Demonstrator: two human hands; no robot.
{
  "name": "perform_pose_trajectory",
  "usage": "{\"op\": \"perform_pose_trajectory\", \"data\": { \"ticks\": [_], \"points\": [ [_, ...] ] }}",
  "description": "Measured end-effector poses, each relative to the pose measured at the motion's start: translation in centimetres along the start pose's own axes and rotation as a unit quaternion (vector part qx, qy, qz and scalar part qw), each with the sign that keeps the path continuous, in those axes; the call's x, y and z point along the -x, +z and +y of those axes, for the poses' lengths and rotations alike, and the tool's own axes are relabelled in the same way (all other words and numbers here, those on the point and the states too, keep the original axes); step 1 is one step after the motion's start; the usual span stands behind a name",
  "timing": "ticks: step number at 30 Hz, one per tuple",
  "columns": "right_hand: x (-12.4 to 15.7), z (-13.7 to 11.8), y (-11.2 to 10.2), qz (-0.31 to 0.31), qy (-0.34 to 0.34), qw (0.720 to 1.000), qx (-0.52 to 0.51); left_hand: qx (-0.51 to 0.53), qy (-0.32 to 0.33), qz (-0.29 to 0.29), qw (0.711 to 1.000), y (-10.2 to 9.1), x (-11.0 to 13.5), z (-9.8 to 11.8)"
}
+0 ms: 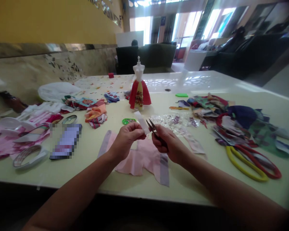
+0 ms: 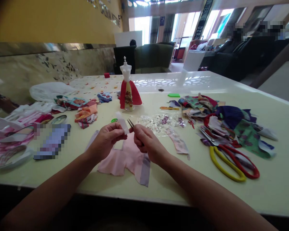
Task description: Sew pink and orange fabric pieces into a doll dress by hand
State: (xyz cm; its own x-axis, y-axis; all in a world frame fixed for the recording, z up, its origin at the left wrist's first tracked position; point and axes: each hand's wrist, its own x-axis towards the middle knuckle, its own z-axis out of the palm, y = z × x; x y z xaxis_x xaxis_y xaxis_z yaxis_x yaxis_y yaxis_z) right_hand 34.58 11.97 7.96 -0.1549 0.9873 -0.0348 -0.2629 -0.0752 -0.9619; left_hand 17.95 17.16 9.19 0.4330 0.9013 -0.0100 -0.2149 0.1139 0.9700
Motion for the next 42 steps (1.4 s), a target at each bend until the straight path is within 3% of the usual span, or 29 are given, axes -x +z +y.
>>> {"op": "perform_pose_trajectory", "data": {
  "ticks": [4, 9, 20, 42],
  "points": [
    [0.4, 0.7, 0.6, 0.04, 0.016, 0.999, -0.005, 0.012, 0.021, 0.055, 0.998, -0.1, 0.0, -0.3],
    [1.2, 1.2, 1.8, 0.048, 0.009, 0.998, 0.034, 0.021, 0.039, 0.075, 0.996, 0.4, 0.5, -0.6],
    [1.4, 1.1, 2.1, 0.078, -0.045, 0.992, 0.083, 0.011, 0.051, 0.077, 0.996, 1.2, 1.0, -0.9],
    [1.4, 1.5, 1.9, 0.099, -0.058, 0.987, 0.109, 0.017, 0.064, 0.063, 0.996, 1.5, 1.4, -1.3]
  ]
}}
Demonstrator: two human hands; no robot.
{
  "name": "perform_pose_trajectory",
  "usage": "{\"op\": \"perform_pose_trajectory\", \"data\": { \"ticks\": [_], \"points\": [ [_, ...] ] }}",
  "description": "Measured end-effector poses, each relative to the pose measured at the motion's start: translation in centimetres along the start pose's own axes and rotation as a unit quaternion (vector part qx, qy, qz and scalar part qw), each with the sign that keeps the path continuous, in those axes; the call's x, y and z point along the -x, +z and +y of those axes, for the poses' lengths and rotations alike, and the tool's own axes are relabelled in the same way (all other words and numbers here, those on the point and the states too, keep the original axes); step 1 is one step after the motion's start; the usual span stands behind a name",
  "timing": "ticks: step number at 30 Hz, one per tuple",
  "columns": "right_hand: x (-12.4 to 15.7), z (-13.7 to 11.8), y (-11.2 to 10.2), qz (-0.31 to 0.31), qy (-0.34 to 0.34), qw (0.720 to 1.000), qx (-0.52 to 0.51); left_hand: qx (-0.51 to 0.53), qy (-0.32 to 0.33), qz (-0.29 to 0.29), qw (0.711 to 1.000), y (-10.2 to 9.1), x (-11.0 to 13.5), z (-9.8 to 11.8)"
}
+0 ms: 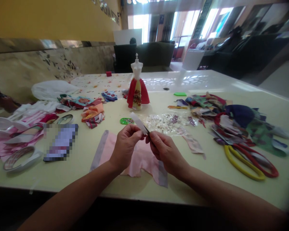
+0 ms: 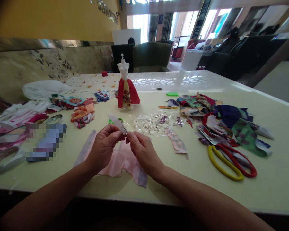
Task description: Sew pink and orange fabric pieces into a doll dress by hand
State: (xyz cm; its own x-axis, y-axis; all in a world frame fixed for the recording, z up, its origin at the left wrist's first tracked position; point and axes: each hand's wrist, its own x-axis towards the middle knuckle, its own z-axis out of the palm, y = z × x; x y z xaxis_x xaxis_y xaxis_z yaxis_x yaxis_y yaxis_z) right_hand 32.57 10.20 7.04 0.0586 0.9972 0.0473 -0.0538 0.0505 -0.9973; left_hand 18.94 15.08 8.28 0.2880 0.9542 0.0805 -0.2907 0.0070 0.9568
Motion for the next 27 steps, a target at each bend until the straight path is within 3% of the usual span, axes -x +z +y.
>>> {"op": "perform_pose_trajectory", "data": {
  "ticks": [10, 17, 27],
  "points": [
    [0.0, -0.2, -0.1, 0.005, 0.007, 1.0, 0.004, 0.013, -0.008, -0.008, 1.0, -0.2, 0.0, -0.1],
    [-0.4, 0.3, -0.6, 0.01, -0.008, 1.0, 0.023, 0.044, -0.028, -0.047, 0.998, -0.6, -0.1, -0.1],
    [-0.6, 0.2, -0.9, 0.013, -0.016, 0.997, 0.071, 0.007, -0.022, 0.004, 1.0, -1.3, -1.2, 0.8]
  ]
}}
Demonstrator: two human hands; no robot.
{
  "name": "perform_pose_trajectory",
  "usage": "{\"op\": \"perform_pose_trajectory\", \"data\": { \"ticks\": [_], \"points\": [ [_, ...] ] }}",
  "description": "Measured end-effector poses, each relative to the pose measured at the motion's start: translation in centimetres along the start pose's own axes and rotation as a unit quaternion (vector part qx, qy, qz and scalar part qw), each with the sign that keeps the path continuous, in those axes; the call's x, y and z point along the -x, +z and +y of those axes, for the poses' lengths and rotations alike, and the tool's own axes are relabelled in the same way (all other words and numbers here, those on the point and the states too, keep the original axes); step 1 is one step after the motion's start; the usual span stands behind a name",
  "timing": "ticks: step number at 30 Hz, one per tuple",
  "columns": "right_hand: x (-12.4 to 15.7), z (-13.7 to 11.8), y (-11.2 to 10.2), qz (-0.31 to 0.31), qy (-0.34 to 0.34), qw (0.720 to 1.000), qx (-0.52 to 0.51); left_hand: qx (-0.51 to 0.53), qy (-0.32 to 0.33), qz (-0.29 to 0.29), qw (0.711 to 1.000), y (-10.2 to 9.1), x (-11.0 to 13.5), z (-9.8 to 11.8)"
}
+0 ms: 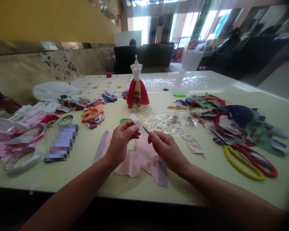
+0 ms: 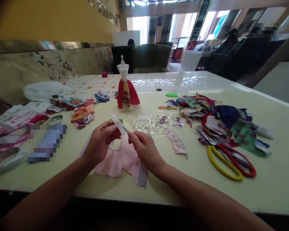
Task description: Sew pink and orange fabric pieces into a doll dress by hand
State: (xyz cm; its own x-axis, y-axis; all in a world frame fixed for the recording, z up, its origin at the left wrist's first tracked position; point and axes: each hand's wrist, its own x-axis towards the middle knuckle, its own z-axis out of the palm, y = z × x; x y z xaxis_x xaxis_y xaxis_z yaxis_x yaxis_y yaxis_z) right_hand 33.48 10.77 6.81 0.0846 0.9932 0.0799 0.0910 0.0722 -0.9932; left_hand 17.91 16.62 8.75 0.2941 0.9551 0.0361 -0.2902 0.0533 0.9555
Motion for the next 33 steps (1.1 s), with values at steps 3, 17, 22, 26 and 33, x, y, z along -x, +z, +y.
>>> {"op": "perform_pose_trajectory", "data": {
  "ticks": [3, 17, 22, 26, 33],
  "points": [
    [-0.02, 0.22, 0.1, -0.013, -0.001, 1.0, 0.018, -0.03, 0.008, -0.004, 0.999, -0.13, -0.18, -0.04],
    [-0.23, -0.1, 0.11, -0.028, -0.02, 0.996, 0.085, 0.038, -0.005, 0.029, 0.999, 0.0, -0.17, -0.16],
    [-0.41, -0.05, -0.11, -0.035, -0.02, 0.994, 0.104, 0.062, -0.009, 0.03, 0.998, 0.04, -0.16, -0.25],
    [-0.44, -0.27, -0.14, -0.019, -0.038, 0.99, 0.135, 0.085, -0.021, 0.036, 0.995, 0.26, -0.09, -0.18],
    [-0.44, -0.17, -0.06, -0.05, 0.001, 0.997, 0.06, 0.11, -0.03, 0.039, 0.993, 0.39, -0.05, -0.12]
  ]
}}
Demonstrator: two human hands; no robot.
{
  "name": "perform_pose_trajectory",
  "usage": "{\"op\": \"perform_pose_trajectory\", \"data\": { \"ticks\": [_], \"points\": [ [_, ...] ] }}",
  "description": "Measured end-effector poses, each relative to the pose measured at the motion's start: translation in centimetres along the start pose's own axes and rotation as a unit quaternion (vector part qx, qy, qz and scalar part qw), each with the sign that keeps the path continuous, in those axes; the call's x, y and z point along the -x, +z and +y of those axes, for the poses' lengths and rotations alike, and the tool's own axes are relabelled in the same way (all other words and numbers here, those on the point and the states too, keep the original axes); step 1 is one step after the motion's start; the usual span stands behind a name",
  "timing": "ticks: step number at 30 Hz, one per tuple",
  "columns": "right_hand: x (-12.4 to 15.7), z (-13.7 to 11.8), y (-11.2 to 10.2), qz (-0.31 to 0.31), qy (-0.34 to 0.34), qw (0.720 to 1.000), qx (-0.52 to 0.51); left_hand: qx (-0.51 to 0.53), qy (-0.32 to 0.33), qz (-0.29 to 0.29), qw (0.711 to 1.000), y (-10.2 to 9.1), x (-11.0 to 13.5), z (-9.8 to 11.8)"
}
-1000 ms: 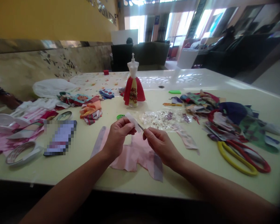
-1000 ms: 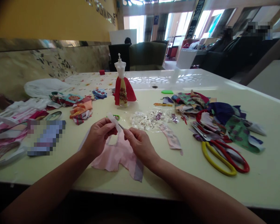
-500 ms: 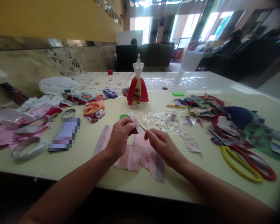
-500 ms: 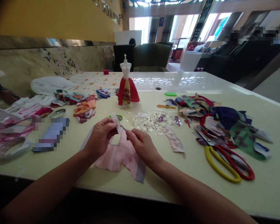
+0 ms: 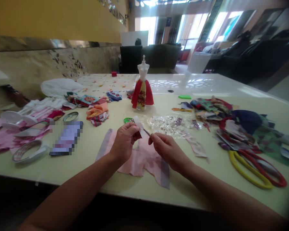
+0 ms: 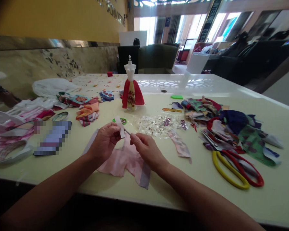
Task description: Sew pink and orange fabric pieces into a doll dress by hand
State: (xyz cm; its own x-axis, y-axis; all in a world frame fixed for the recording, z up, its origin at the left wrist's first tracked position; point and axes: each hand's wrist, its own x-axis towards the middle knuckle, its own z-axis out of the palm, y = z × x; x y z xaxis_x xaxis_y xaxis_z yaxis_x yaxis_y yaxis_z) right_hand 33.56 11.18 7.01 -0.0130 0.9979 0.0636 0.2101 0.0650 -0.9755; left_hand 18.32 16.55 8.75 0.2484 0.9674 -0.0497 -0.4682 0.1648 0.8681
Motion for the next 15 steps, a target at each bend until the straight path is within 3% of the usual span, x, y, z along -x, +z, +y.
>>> {"op": "perform_pose_trajectory", "data": {
  "ticks": [11, 15],
  "points": [
    [0.1, 0.1, -0.1, -0.023, 0.041, 0.997, -0.061, 0.023, 0.018, 0.009, 1.0, -0.2, -0.4, 0.1],
    [-0.1, 0.4, -0.1, -0.011, 0.066, 0.995, -0.074, 0.042, 0.044, 0.063, 0.996, -0.9, -1.5, 0.9]
  ]
}}
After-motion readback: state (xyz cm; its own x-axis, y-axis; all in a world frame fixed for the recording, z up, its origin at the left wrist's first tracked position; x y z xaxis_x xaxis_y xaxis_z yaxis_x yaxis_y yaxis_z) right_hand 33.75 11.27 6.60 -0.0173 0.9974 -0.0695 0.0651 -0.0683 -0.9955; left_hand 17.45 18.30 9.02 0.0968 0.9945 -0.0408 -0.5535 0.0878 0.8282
